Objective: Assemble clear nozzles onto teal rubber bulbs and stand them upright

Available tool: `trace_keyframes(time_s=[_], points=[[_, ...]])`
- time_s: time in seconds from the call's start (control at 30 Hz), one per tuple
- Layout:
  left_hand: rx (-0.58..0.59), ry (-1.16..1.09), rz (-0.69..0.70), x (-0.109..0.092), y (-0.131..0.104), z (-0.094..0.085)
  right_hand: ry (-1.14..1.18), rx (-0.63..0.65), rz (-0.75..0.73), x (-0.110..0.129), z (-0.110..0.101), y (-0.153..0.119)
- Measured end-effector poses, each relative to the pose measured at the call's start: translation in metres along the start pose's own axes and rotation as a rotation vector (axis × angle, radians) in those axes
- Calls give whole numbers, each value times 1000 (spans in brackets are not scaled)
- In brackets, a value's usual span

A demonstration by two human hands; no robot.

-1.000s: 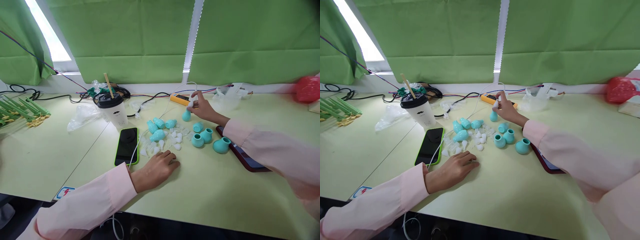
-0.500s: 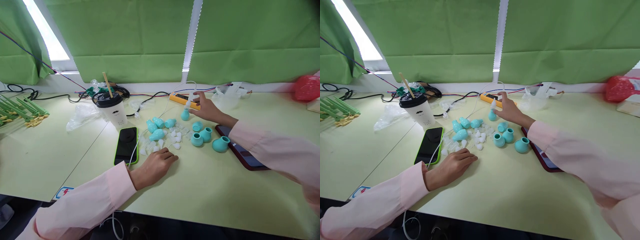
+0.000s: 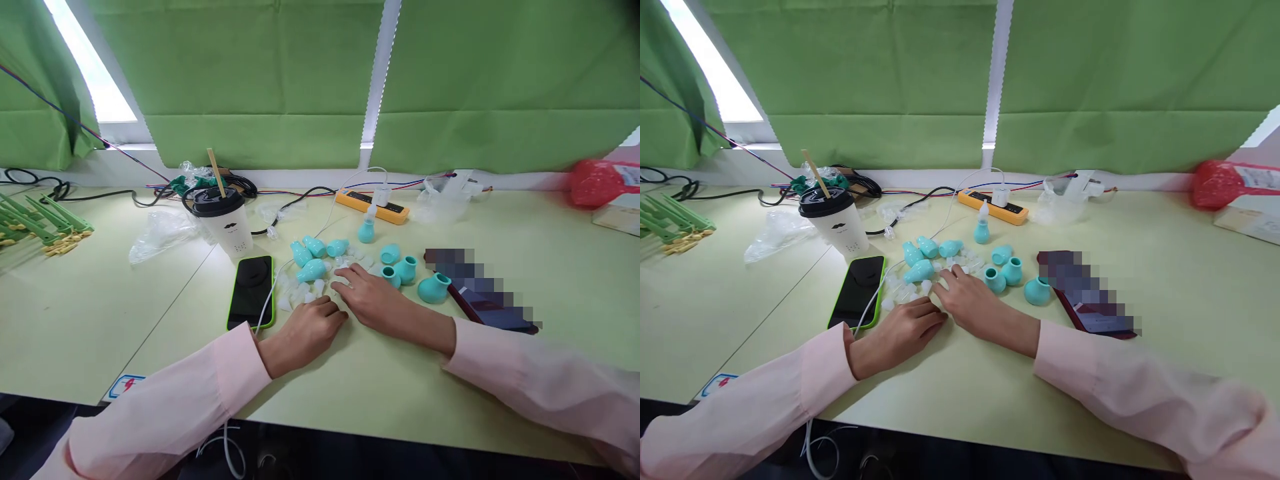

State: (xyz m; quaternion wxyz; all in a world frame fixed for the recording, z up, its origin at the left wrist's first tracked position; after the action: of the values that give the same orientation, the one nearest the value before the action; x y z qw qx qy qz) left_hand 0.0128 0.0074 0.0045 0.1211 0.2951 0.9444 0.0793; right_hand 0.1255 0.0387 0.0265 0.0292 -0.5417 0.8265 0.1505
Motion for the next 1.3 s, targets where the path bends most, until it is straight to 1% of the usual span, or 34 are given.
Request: trace_keyframes(time_s=[0.07,0.13,0.27,0.4,0.5,0.7,0.83,0.9,0.93,0.97,1.0,1.03,1.1,1.17,1.2,1.23,1.3], points=[[15,25,0,-1,0,-2,-5,42,78,-4,13,2],[27,37,-6,-1,0,-3,-15,48,107,-8,17,3],[28,-3,-17,0,0,-2,-46,74,179,-11,16,5],[-6,-53,-45,1,0,-1,-61,85,223,-12,15,8],[-37,-75,-57,1,0,-2,-57,83,253,-12,15,11],[-39,-60,-67,-1,0,-3,-15,61,321,-13,19,16],[-74,-116,-93,-1,2,-6,32,5,329,-11,10,15],[-99,-217,-123,-1,2,-7,55,-42,338,-10,1,12],[-104,-301,-155,0,3,-8,110,-93,343,-9,-5,9],[-106,-409,-200,1,3,-9,214,-161,354,-7,-10,5],[-110,-536,-256,3,3,-9,366,-246,371,-6,-14,-1],[-117,-670,-316,5,4,-9,579,-338,400,-4,-17,-7],[-140,-929,-416,8,4,-8,1064,-467,492,2,-14,-22],[-138,-1152,-473,9,4,-6,1485,-477,584,10,-4,-35],[-120,-1240,-495,9,4,-6,1639,-483,619,13,1,-40],[-96,-1310,-519,8,4,-6,1763,-492,640,16,6,-44],[-46,-1394,-576,6,5,-6,1938,-512,660,18,15,-49]])
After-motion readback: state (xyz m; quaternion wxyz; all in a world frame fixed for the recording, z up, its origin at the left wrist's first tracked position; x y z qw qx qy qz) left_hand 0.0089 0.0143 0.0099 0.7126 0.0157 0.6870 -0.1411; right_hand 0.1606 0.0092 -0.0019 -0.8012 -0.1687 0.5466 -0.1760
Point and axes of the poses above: each hand's wrist, its own y-axis towards the middle knuckle, its own z-axis out of the palm, x = y × z, the point moved 3 cm from there along y, towards the middle knuckle, and after that the axes turned 11 degrees about -z, right-handed, at the moved point
